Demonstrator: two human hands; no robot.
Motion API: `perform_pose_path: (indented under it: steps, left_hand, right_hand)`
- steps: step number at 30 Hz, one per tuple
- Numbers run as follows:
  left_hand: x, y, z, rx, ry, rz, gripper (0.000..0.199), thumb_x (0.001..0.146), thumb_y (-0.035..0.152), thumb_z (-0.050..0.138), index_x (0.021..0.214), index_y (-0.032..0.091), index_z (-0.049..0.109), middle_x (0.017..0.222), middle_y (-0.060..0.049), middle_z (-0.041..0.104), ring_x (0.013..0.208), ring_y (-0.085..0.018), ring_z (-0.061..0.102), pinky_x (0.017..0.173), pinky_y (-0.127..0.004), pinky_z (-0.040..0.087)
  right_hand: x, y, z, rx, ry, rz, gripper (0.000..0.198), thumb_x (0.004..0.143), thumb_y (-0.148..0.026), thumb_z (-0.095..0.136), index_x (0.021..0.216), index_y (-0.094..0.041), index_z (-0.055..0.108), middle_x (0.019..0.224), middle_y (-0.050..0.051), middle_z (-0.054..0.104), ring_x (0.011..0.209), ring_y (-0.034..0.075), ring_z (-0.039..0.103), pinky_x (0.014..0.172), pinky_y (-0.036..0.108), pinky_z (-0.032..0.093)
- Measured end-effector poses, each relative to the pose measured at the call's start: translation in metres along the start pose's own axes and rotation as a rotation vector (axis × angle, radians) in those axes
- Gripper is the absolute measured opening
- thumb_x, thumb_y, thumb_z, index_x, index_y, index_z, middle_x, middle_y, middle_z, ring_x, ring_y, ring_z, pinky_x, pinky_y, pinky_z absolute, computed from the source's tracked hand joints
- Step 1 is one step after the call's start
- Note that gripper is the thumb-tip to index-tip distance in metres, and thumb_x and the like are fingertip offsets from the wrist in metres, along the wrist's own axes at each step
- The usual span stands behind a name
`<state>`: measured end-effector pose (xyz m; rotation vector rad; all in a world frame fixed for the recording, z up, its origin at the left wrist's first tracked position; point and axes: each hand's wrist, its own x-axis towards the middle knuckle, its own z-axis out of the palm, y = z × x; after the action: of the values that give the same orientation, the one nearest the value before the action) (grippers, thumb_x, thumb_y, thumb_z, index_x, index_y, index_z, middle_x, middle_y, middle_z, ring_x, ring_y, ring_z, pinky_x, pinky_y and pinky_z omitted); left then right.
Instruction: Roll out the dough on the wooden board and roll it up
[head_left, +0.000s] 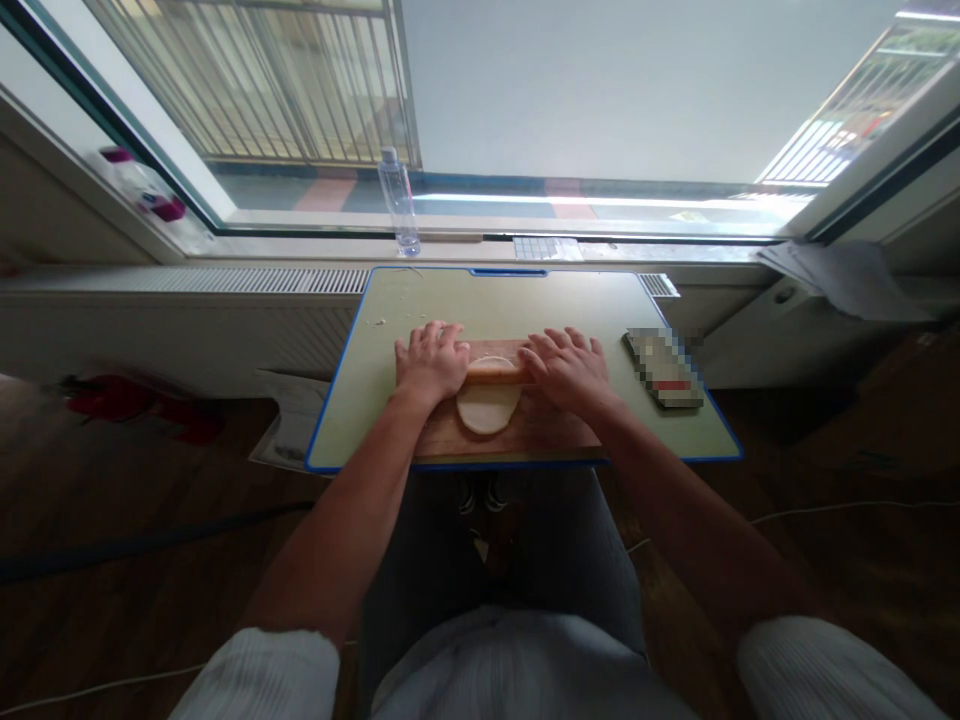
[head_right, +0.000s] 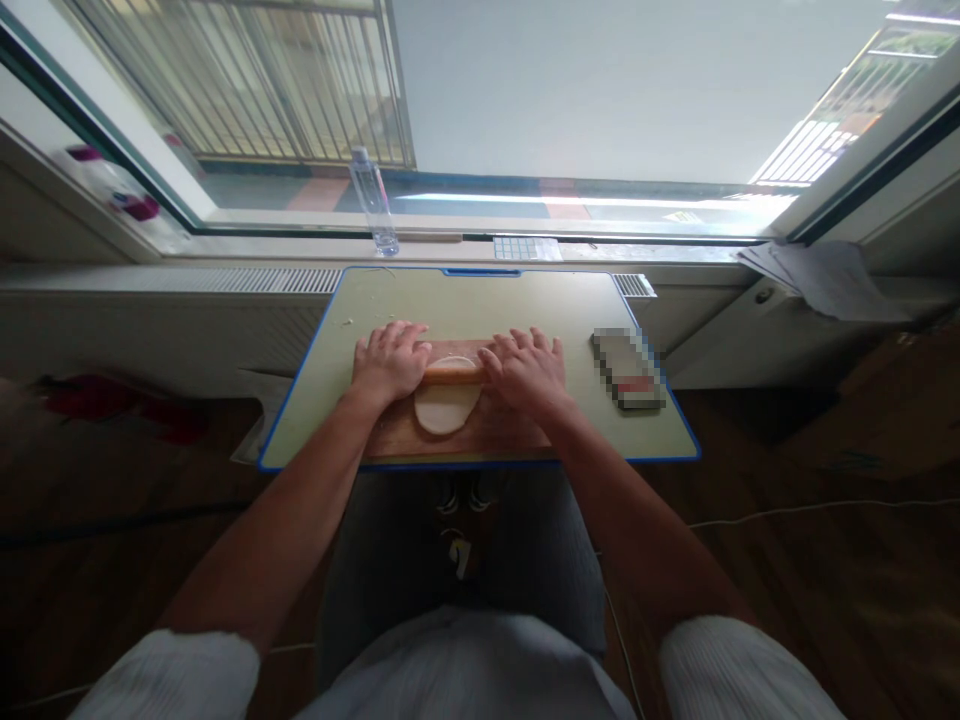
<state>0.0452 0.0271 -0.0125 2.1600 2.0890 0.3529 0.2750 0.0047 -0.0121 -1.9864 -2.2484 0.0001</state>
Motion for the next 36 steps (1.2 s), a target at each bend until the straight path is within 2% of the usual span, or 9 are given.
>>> perform_pose_path:
  steps: [4,9,18,25,36]
  left_hand:
    - [0.012,-0.003,0.0,-0.008,-0.064,-0.003,0.056,0.105,0.048,0.039,0.156,0.034,0.06,0.169,-0.006,0.052,0.152,-0.032,0.047,0.128,-0.059,0.036]
    - [0.029,-0.004,0.001,-0.013,-0.116,-0.001,0.057,0.105,0.05,0.039,0.155,0.034,0.059,0.171,-0.007,0.05,0.154,-0.035,0.044,0.128,-0.066,0.034]
    - [0.054,-0.001,0.003,0.006,-0.092,-0.036,0.051,0.106,0.045,0.038,0.147,0.033,0.066,0.165,-0.01,0.055,0.151,-0.035,0.046,0.129,-0.07,0.029]
    - [0.045,0.003,-0.003,0.008,-0.073,-0.015,0.049,0.105,0.043,0.041,0.145,0.032,0.067,0.163,-0.011,0.057,0.149,-0.037,0.048,0.128,-0.072,0.029]
    - [0.023,0.006,-0.007,-0.005,-0.06,0.004,0.051,0.105,0.044,0.04,0.147,0.032,0.067,0.162,-0.01,0.058,0.148,-0.035,0.05,0.127,-0.068,0.033]
  right_hand:
    - [0.009,-0.001,-0.006,-0.017,0.001,0.002,0.063,0.113,-0.062,0.03,0.154,-0.03,0.064,0.166,0.007,0.056,0.154,0.037,0.042,0.125,0.061,0.035]
    - [0.026,0.0,-0.011,-0.009,-0.037,-0.001,0.062,0.111,-0.061,0.033,0.155,-0.03,0.063,0.165,0.008,0.058,0.152,0.038,0.043,0.122,0.063,0.037]
    - [0.063,0.006,-0.004,0.101,-0.066,0.048,0.065,0.107,-0.064,0.044,0.155,-0.025,0.063,0.164,0.01,0.058,0.148,0.037,0.046,0.124,0.059,0.035]
    - [0.061,0.01,0.006,0.088,-0.051,0.037,0.067,0.107,-0.067,0.041,0.156,-0.027,0.062,0.165,0.008,0.056,0.15,0.037,0.043,0.125,0.059,0.034]
    - [0.039,0.006,0.0,0.089,-0.055,0.047,0.063,0.107,-0.066,0.042,0.154,-0.029,0.064,0.165,0.005,0.058,0.151,0.033,0.045,0.126,0.057,0.035]
